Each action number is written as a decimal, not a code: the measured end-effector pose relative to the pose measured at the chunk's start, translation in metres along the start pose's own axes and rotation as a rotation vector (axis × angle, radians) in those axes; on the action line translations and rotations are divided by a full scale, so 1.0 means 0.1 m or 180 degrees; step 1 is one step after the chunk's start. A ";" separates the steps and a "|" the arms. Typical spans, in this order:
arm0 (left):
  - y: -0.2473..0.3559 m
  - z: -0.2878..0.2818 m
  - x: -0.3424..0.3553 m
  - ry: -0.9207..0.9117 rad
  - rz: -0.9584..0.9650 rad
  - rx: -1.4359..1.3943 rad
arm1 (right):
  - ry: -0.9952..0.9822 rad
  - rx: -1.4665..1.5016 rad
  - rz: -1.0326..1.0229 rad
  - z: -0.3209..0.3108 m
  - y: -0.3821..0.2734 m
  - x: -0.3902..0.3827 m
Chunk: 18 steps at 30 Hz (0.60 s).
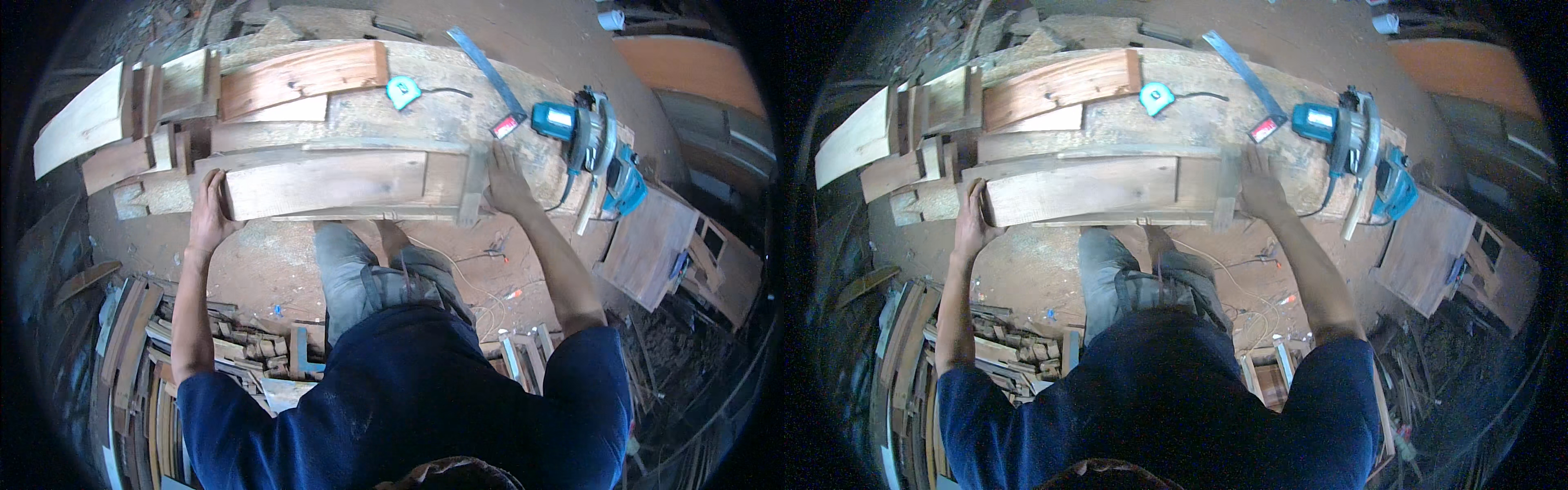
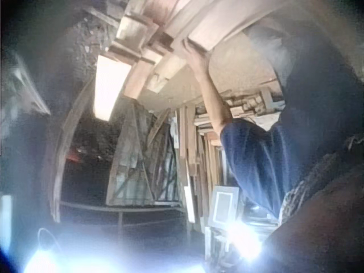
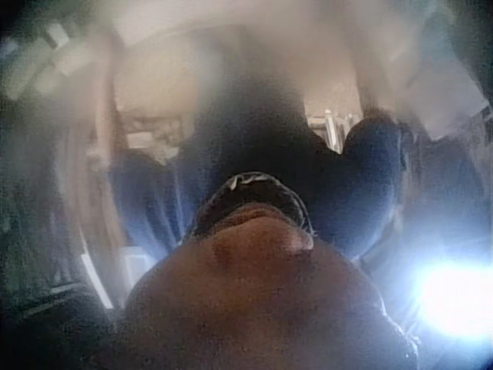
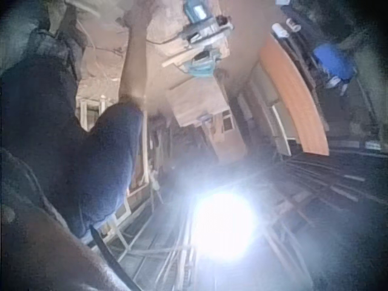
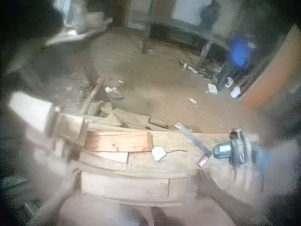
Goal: The person measures and marks wooden planks using a tape measure, pencil, and square ruler. They then use a circular saw to cut the wood along the marked lines. The person also uses a hand planer to smooth the edges of the cut wood pieces.
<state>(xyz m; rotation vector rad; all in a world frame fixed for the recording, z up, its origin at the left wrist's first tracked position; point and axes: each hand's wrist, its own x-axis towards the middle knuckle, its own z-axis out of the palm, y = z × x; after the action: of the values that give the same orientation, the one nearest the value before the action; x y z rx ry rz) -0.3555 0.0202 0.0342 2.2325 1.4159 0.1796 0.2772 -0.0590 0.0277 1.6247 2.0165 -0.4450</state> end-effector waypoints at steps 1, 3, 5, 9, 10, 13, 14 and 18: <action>0.13 -0.23 -0.01 0.0012 -0.0077 -0.0083 | 0.0311 0.0441 0.0104 -0.07 -0.15 0.04; 0.37 -0.75 -0.04 -0.0084 0.0317 0.0377 | 0.0886 0.1340 0.0271 -0.46 -0.69 0.10; 0.76 -1.21 0.08 -0.0014 0.0893 0.0760 | 0.1608 0.1829 -0.0293 -1.16 -1.38 0.02; 1.58 -1.71 0.72 0.0618 0.2210 0.0755 | 0.0683 0.3969 -0.0441 -1.94 -1.95 0.11; 1.65 -1.70 0.80 0.0827 0.2255 0.0622 | 0.0357 0.4736 -0.0470 -2.00 -1.95 0.14; 1.67 -1.30 0.88 0.1552 0.0863 -0.0442 | 0.1172 0.5898 -0.0237 -1.85 -1.92 0.04; 1.77 -1.21 0.86 0.1355 0.0454 -0.1043 | 0.1452 0.6470 -0.0133 -1.80 -1.98 -0.03; 1.56 -0.43 0.61 -0.0300 -0.0249 -0.0999 | 0.1490 0.7779 0.0476 -1.38 -2.23 -0.13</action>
<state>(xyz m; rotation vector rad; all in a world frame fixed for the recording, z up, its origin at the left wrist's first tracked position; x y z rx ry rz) -0.2162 0.0343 0.1355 1.9033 1.3216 0.2484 0.0378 -0.0452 0.1344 2.7475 0.5275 -3.4248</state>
